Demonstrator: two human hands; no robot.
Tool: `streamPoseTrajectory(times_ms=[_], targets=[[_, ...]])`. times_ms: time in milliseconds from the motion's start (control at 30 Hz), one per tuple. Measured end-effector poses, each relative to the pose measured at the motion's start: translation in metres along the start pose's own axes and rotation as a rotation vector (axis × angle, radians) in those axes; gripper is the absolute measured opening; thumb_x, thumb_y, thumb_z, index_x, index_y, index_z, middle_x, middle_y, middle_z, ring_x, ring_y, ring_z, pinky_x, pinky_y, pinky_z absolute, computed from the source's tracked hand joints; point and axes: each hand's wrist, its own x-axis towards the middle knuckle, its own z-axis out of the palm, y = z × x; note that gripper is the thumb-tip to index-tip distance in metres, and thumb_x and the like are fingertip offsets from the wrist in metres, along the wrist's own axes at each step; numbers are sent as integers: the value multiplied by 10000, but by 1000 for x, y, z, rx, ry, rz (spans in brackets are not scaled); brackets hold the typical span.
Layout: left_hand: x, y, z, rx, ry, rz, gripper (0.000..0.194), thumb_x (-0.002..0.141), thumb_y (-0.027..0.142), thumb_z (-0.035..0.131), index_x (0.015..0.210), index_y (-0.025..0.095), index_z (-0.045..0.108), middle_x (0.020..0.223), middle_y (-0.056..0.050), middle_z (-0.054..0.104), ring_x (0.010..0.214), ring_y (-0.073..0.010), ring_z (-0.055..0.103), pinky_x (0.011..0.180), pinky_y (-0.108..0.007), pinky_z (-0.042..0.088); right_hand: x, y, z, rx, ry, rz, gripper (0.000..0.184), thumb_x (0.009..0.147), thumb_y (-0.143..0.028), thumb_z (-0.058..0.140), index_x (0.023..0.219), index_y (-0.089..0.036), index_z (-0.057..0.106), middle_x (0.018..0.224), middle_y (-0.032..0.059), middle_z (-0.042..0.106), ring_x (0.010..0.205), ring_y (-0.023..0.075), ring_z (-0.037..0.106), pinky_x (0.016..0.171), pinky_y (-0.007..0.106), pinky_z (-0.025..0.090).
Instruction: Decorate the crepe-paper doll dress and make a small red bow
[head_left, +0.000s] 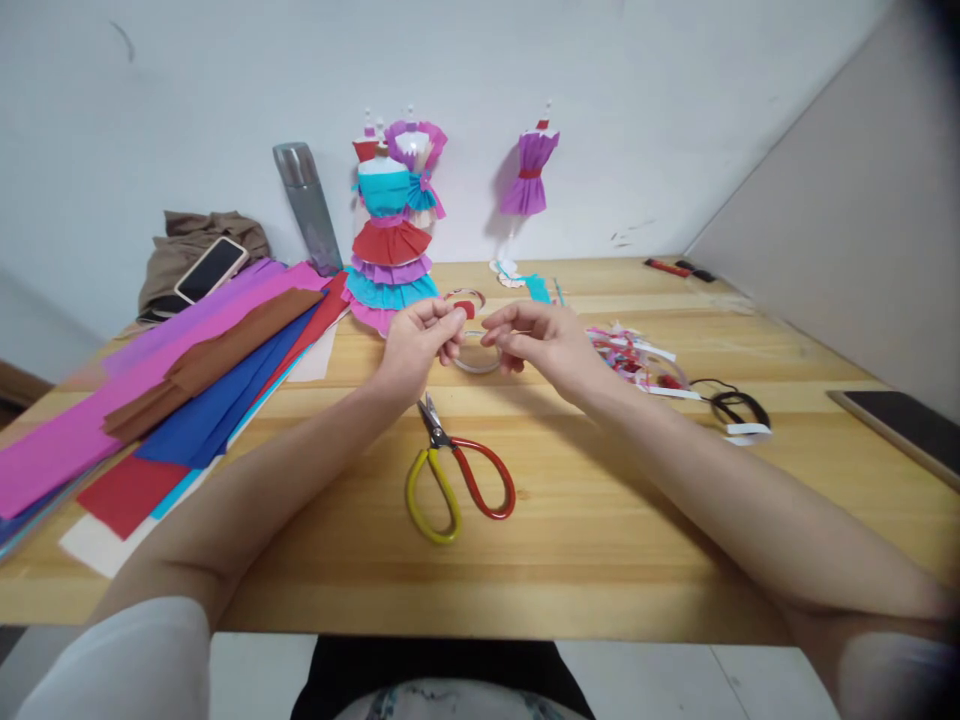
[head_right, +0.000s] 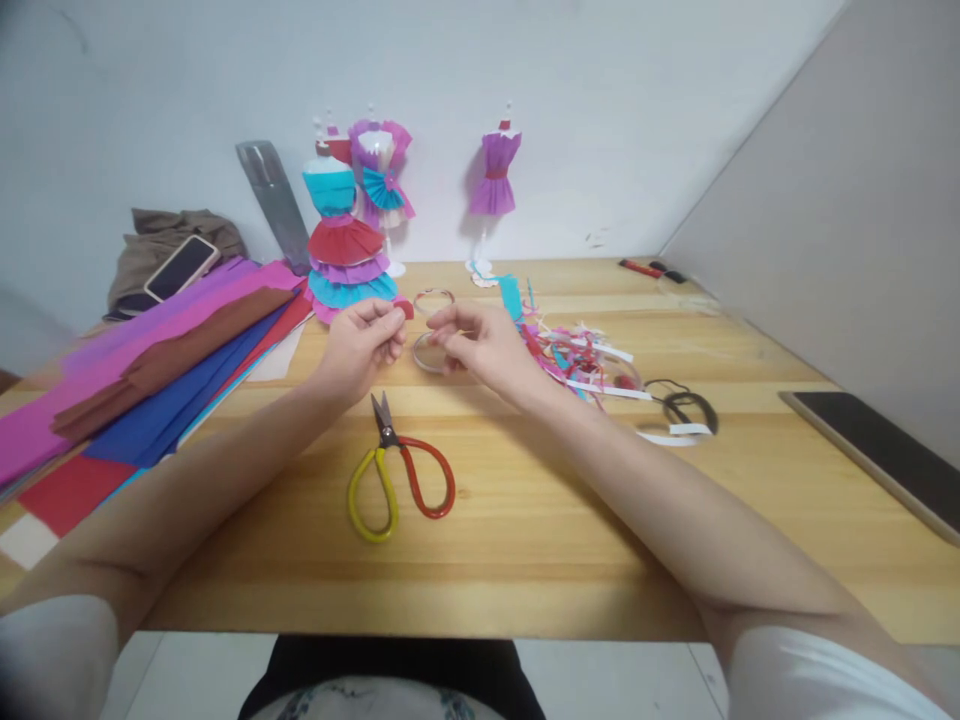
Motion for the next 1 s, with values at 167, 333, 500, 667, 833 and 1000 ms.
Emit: streamPoseTrajectory(times_ms=[167, 333, 500, 667, 833, 1000], targets=[[-4, 2, 1, -3, -107, -25, 337, 772, 367, 867, 711, 173, 598, 580, 35, 624, 447, -59, 525, 425, -178, 383, -8, -13, 1, 160, -85, -15, 219, 789, -325, 768, 981, -230, 722, 897, 28, 752, 562, 123, 617, 543, 293, 512], [-7, -1, 2, 1, -152, -38, 374, 743, 415, 883, 697, 172, 602, 566, 28, 621, 441, -57, 524, 419, -170, 385, -9, -14, 2, 213, -88, -29, 233, 731, -355, 823, 904, -240, 718, 835, 16, 726, 637, 136, 613, 562, 279, 545], [-9, -1, 3, 48, -161, -48, 330, 751, 395, 869, 713, 170, 630, 584, 17, 644, 456, -64, 548, 423, -170, 398, -9, -13, 1, 210, -85, -12, 199, 748, -344, 833, 882, -245, 725, 810, 8, 718, 601, 127, 597, 559, 286, 536], [-11, 3, 6, 118, -187, -32, 241, 745, 291, 846, 689, 166, 647, 535, 23, 622, 436, -65, 535, 419, -172, 400, -9, -15, -1, 191, -68, -20, 139, 768, -317, 815, 807, -237, 708, 689, -15, 680, 518, 114, 563, 536, 285, 506], [-12, 6, 8, 164, -200, -19, 223, 745, 260, 846, 683, 166, 654, 515, 28, 614, 425, -66, 525, 419, -172, 404, -6, -13, -4, 201, -54, 0, 236, 736, -353, 867, 716, -242, 659, 592, -27, 630, 498, 120, 560, 512, 275, 479], [-12, 5, 4, 161, -202, -20, 317, 811, 362, 835, 659, 159, 645, 572, -13, 656, 453, -78, 560, 431, -181, 425, -4, -11, -4, 199, -51, 22, 256, 742, -336, 864, 706, -227, 634, 595, -18, 635, 478, 112, 550, 490, 263, 446]])
